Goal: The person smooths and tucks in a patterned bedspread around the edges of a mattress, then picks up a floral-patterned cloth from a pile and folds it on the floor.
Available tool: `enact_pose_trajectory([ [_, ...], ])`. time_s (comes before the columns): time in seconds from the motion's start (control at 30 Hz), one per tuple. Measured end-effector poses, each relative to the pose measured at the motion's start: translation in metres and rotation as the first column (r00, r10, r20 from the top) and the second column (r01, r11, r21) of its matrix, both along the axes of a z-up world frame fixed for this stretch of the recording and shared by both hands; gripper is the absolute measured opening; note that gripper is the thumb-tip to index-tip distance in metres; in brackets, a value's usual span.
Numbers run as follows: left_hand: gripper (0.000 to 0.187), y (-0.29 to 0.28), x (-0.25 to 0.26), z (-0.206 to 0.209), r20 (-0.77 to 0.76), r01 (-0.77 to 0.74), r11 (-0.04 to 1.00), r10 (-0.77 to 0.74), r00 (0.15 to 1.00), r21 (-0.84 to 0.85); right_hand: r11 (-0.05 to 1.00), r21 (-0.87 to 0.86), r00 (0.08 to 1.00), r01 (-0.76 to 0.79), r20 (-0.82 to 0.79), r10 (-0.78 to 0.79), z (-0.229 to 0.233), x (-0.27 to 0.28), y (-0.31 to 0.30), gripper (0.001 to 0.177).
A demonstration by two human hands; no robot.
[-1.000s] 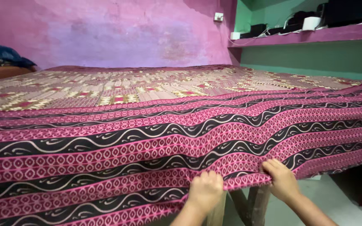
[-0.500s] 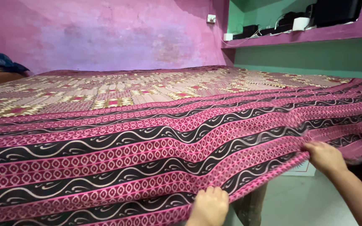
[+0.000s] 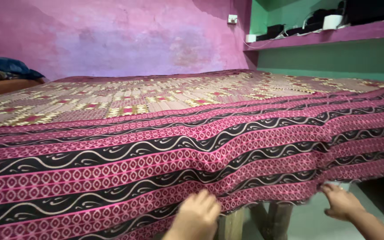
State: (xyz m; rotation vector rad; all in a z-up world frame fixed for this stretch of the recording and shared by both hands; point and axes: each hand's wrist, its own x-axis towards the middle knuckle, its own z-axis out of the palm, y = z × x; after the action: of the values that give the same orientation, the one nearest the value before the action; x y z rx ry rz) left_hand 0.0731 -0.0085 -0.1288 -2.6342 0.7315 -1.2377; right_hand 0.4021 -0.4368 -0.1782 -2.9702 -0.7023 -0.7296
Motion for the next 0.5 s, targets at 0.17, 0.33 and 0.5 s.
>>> enact_pose_trajectory([
  [0.17,0.029,0.053,-0.039,0.106,0.44,-0.304,0.951,0.252,0.862,0.051,0.804,0.171,0.741,-0.57,0.529,0.414,0.089,-0.091,0.09,0.068],
  [0.33,0.031,0.068,-0.057,0.121,0.41,-0.271,0.958,0.212,0.887,0.091,0.519,-0.086,0.358,-0.851,0.627,0.692,0.161,-0.184,0.209,0.08],
  [0.5,0.012,0.071,-0.042,0.12,0.308,-0.33,0.941,0.293,0.905,0.073,0.403,-0.086,0.273,-0.911,0.607,0.747,0.17,-0.195,0.264,0.037],
])
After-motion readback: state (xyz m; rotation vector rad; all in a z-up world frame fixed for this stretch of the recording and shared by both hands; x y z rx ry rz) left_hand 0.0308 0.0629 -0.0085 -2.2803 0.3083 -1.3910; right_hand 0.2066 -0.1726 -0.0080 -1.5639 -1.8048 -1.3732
